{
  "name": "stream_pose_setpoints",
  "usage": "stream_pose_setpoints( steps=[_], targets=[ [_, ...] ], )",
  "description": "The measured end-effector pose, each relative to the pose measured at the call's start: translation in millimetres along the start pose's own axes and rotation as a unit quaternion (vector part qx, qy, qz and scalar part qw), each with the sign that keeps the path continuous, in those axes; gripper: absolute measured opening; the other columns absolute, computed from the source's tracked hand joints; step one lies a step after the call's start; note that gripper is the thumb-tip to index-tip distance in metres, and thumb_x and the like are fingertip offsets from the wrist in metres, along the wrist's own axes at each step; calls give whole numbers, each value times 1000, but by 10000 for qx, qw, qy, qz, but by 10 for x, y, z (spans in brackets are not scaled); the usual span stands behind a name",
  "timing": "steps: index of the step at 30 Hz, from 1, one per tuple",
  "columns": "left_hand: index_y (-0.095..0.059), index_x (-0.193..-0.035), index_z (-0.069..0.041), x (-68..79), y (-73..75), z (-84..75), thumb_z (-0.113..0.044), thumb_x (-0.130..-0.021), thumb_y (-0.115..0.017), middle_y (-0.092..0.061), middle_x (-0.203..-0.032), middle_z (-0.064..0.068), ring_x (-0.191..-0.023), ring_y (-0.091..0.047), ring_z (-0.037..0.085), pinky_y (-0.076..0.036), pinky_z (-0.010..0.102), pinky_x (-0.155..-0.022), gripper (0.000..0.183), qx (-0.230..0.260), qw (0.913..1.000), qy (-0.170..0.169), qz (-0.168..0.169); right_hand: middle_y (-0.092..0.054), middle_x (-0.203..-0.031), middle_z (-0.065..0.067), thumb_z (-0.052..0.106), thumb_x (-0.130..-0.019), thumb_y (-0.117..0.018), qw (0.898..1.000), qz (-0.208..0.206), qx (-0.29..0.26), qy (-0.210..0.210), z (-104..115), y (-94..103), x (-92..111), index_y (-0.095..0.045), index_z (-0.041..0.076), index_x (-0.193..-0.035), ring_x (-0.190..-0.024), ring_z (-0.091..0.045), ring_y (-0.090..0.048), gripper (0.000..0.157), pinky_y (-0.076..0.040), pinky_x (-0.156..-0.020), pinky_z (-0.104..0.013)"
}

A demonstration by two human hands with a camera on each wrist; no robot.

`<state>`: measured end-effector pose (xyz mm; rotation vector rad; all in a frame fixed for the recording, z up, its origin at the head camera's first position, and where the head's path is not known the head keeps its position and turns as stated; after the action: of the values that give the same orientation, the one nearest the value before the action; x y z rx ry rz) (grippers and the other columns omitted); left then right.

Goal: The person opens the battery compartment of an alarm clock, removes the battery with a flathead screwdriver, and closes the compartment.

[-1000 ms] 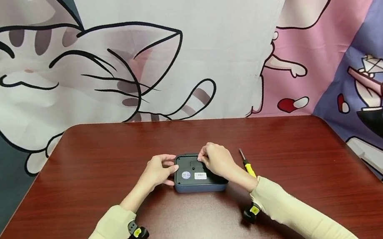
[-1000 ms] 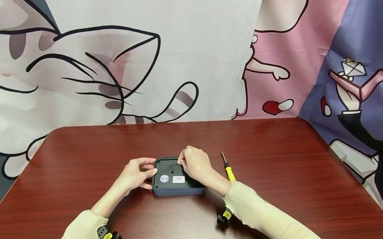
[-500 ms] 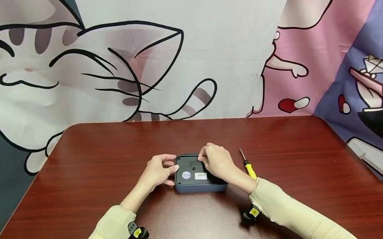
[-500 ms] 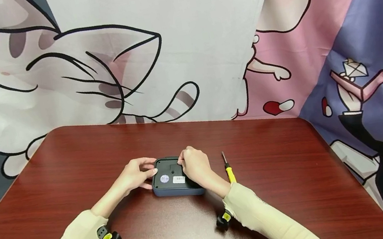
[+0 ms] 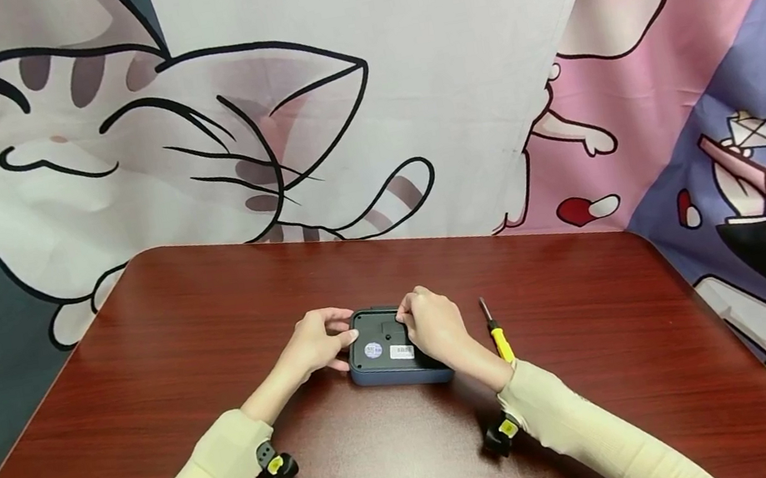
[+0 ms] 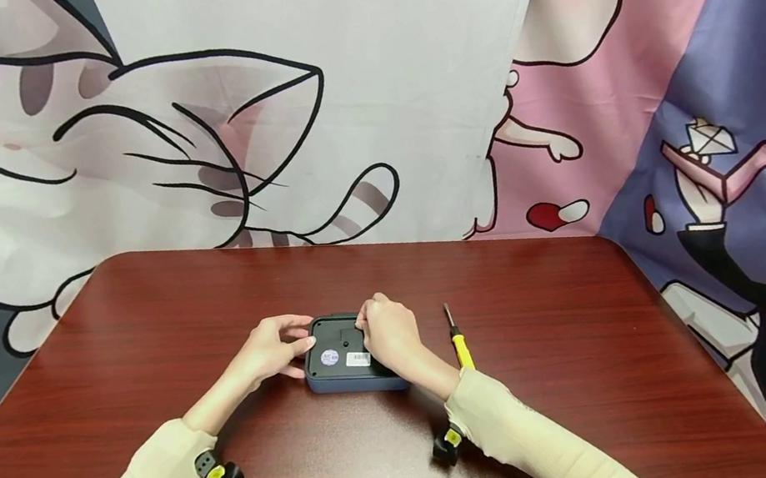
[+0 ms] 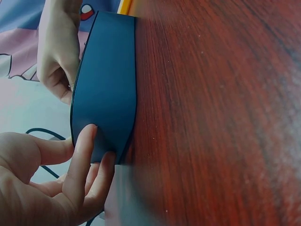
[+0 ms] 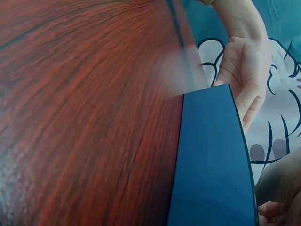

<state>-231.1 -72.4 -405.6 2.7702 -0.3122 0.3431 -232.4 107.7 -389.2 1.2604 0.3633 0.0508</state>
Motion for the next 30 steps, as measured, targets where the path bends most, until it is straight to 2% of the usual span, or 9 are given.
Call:
stream_pose_setpoints(
  steps=[10, 20, 27, 30],
  targets=[
    [-52, -123, -4, 1, 6, -4, -4, -85, -60, -58, -113, 20, -72, -65, 16, -59, 33, -54, 38, -15, 10000, -28, -6, -58, -79, -1, 16, -84, -62, 9999, -64, 14, 102, 6, 4, 3, -64, 14, -75, -68, -23, -61, 10, -54, -57, -35],
    [-52, -123, -4, 15, 13, -36, -5, -85, -60, -58, -115, 20, -73, -65, 17, -60, 34, -56, 39, -47, 10000, -27, -13, -58, -80, -1, 18, -86, -60, 9998, 107, -12, 191, -10, 22, -16, -64, 15, -76, -71, -23, -62, 12, -54, -57, -35],
    [-52, -123, -4, 18, 4, -24, -5, -85, -60, -58, -115, 20, -72, -65, 17, -59, 33, -54, 39, -96, 9999, 8, -27, -60, -80, -1, 15, -84, -62, 9981, 433, -294, 331, -57, 50, -63, -66, 15, -75, -75, -17, -59, 10, -53, -65, -31],
    [-53, -123, -5, 14, -5, -4, -6, -85, -61, -58, -114, 20, -70, -65, 16, -59, 32, -53, 39, -61, 10000, 9, -26, -63, -79, 1, 17, -84, -63, 9965, 626, -486, 278, -80, 70, -85, -67, 15, -75, -72, -13, -57, 10, -52, -64, -28]
  ],
)
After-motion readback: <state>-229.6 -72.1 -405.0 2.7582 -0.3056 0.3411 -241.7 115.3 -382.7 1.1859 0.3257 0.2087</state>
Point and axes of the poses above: each hand's wrist, its own x-axis away from the middle knuckle, its own y-axis out of the back of the hand, z = x × y, the point moved 2 cm from there along -x, towards the middle knuckle
